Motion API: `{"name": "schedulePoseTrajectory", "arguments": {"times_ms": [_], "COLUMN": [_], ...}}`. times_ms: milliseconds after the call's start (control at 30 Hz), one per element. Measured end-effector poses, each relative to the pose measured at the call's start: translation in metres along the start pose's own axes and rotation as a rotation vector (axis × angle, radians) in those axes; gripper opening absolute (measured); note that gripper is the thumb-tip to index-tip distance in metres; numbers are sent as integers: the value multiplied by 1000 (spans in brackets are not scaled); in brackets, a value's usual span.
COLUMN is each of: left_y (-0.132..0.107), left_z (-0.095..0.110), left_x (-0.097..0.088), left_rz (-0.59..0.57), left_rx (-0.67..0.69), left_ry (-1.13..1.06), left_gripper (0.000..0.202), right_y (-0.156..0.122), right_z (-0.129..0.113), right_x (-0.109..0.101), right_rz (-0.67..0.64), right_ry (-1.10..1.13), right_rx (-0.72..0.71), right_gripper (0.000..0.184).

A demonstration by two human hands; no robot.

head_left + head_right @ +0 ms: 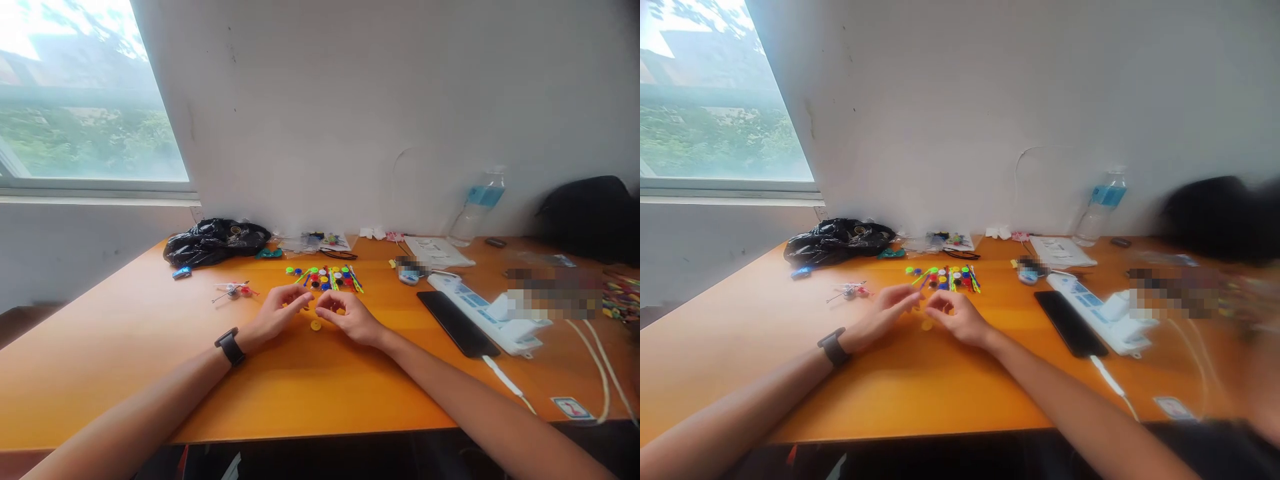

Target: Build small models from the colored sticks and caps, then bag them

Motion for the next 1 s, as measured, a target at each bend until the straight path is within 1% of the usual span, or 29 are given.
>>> {"name": "schedulePoseTrajectory", "arguments": {"times_ms": [67, 133, 267, 367, 500, 633, 700, 867, 1000], "left_y": [0, 0, 2, 3, 1, -2, -3, -1, 1], "left_z": [-1, -3, -8, -10, -10, -14, -17, -21, -23], "left_x": [2, 3, 1, -1, 1, 6, 8, 9, 10], "left_rz": [-45, -76, -59, -61, -152, -230, -257, -232, -196], "left_rx": [30, 59, 75, 62, 48, 40, 57, 142, 213], "left_ry": [58, 112, 184, 185, 195, 231, 279, 418, 431], "left_gripper": [40, 39, 36, 33, 30, 29, 28, 16, 14], "right_y": [2, 3, 3, 3, 4, 4, 4, 5, 6], "right_z": [6, 10, 12, 14, 20, 25, 26, 25, 26], "right_x": [0, 0, 0, -1, -2, -2, -2, -3, -3], "right_rz": [-1, 6, 28, 37, 46, -2, -23, -24, -18], "right_ry": [101, 165, 185, 213, 177, 117, 104, 65, 33], "right_rx": [38, 61, 111, 142, 180, 217, 218, 199, 173], "right_gripper": [33, 35, 37, 40, 38, 36, 36, 37, 35]}}
Point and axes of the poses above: each hand's wrist, its own y-axis towards the middle knuckle, its own x-axis out of the palm, z = x × y, the point moved 4 cm from there along y, towards the middle knuckle, and after that the axes turned 2 degrees about x, right-handed, at the moved point
